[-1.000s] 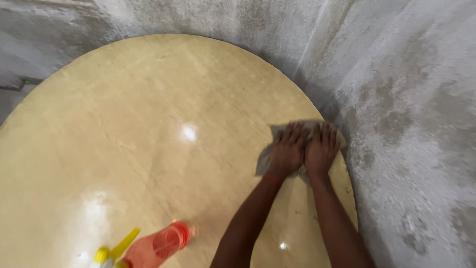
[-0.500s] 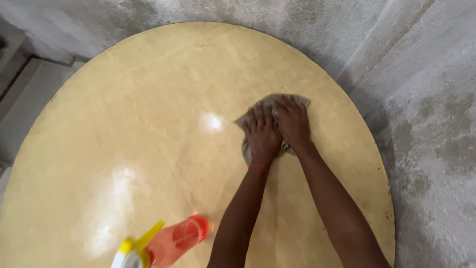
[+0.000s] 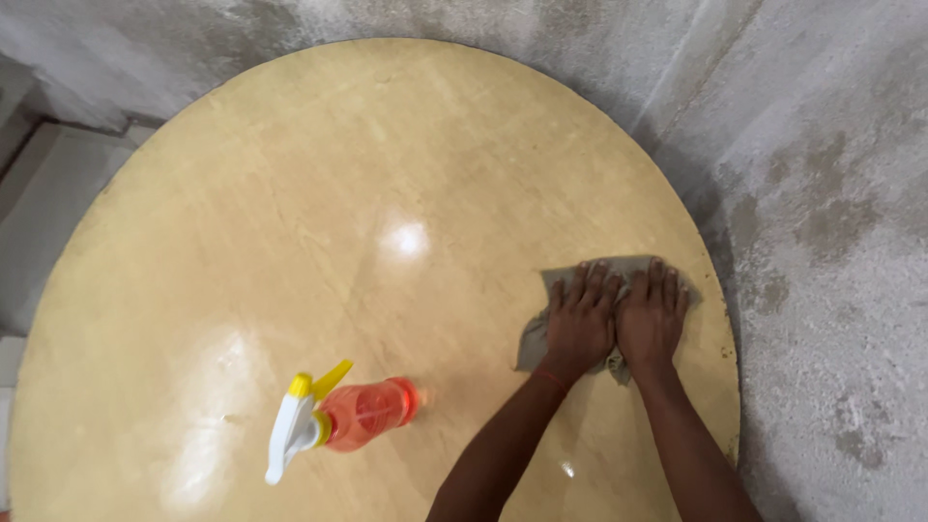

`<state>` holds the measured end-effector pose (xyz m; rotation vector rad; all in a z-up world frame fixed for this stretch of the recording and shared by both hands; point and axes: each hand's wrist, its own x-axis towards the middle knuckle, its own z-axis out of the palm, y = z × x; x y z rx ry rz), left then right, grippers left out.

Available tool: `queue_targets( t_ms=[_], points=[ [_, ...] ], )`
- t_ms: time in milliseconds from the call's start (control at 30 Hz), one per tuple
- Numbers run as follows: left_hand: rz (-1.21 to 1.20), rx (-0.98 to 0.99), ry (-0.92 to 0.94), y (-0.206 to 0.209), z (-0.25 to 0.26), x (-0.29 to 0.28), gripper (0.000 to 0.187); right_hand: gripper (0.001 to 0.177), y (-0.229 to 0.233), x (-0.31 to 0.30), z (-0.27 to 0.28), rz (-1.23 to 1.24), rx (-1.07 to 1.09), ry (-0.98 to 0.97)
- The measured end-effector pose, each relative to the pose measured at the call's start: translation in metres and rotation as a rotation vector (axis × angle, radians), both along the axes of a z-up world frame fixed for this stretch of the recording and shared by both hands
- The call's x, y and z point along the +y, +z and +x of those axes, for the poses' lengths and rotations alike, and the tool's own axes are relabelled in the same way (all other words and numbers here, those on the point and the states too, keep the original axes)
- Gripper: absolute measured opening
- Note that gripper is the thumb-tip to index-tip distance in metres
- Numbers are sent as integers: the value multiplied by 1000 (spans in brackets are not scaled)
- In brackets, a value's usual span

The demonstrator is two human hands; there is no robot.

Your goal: The person cleans a round wooden table by spraying a cleaning solution from a red spray bottle and wiping the surface with a gray cloth. The person repeatedly sprays and wipes different areas of the table, moving the spray bottle as needed.

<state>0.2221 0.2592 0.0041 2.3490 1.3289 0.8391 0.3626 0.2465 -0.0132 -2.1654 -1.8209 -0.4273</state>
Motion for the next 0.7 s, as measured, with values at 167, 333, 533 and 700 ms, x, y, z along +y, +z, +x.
queue_targets(
  t_ms=[167, 333, 533, 700],
  points=[
    [110, 6, -58, -4, 19, 90, 51, 47, 5, 76, 17, 80, 56, -22],
    [32, 120, 56, 1, 0, 176, 52, 54, -2, 177, 6, 48, 126, 81],
    [19, 108, 292, -4, -67, 227, 55, 46, -3, 263, -70, 21, 156, 263],
    [-61, 116, 549, -20, -121, 206, 55, 46, -4, 260, -145, -20, 157, 509]
  ],
)
